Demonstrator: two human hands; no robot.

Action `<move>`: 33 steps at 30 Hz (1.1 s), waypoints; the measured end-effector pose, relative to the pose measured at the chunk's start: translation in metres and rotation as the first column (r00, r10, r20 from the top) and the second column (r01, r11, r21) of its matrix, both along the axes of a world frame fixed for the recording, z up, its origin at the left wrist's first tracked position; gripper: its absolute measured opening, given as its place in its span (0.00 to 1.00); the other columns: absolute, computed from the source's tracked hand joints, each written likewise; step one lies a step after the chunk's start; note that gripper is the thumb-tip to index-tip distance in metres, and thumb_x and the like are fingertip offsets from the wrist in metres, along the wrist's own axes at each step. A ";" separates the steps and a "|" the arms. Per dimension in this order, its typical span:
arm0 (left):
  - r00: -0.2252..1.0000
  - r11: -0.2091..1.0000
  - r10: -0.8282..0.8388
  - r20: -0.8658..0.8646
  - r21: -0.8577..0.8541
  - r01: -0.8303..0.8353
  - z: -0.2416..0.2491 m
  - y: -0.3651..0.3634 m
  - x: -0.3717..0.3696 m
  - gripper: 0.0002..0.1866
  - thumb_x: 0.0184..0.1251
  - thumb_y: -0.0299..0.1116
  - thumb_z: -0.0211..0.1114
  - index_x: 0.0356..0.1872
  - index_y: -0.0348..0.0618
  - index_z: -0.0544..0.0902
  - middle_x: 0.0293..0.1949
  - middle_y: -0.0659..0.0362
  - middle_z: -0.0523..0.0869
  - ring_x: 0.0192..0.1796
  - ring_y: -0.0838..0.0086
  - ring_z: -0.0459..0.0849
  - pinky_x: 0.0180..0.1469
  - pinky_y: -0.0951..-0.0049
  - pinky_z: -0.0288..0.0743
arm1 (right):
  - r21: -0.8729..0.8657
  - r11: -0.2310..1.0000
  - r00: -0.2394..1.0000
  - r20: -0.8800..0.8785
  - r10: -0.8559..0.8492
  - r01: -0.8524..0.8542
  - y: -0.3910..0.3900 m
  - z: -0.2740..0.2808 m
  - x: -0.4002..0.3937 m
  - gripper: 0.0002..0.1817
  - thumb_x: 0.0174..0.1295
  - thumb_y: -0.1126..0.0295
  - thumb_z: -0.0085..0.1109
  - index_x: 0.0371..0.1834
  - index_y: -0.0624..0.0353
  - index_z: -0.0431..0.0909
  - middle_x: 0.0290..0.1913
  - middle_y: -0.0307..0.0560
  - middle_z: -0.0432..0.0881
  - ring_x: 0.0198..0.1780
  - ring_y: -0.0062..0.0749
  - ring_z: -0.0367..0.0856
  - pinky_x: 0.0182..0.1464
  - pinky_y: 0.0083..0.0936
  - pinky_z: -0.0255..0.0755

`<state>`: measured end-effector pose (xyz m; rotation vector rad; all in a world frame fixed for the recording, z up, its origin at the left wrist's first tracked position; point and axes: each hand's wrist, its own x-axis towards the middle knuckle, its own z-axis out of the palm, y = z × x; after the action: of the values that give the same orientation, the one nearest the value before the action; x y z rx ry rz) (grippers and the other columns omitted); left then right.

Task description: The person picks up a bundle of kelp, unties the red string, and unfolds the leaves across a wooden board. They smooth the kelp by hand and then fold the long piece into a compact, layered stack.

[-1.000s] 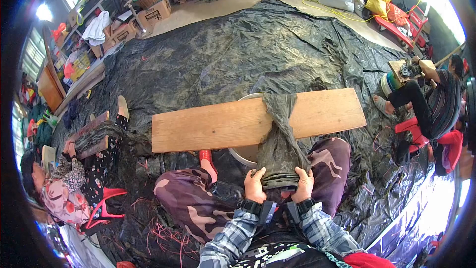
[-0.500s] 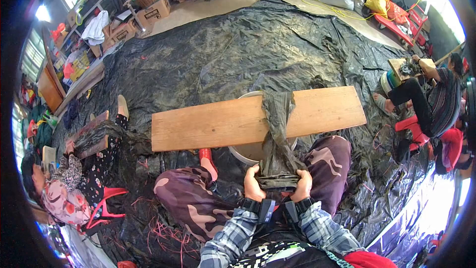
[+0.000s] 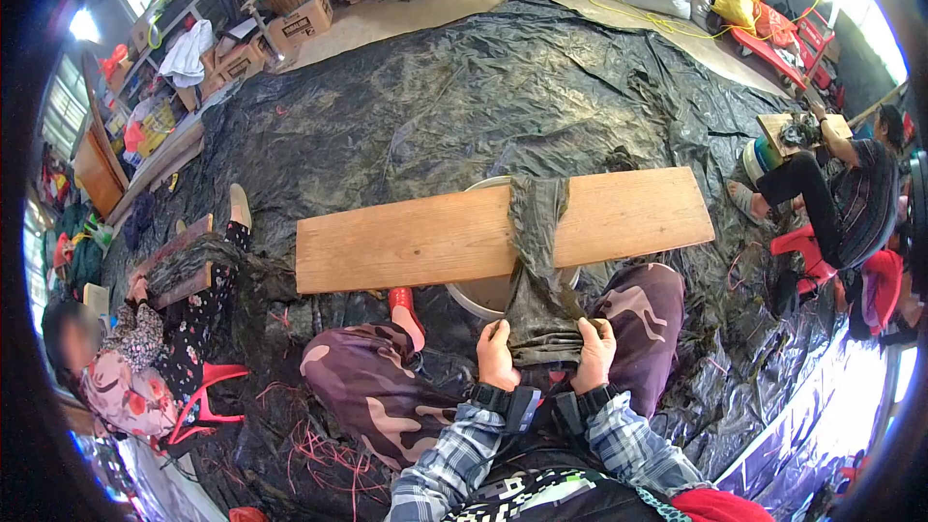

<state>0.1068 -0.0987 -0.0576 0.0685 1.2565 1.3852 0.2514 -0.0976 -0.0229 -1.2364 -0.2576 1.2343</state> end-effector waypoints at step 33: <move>0.975 0.978 -0.167 0.144 -0.101 0.182 0.027 0.000 -0.009 0.15 0.58 0.32 0.73 0.42 0.34 0.82 0.39 0.56 0.86 0.39 0.70 0.84 0.42 0.70 0.78 | -0.265 0.794 0.773 0.203 0.601 -0.547 -0.002 -0.033 0.011 0.07 0.60 0.73 0.60 0.39 0.63 0.80 0.33 0.36 0.80 0.34 0.19 0.75 0.38 0.18 0.68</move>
<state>0.0978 -0.0988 -0.0305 0.0068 1.1847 1.1460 0.2624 -0.0992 -0.0562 -1.5676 -0.7939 1.6373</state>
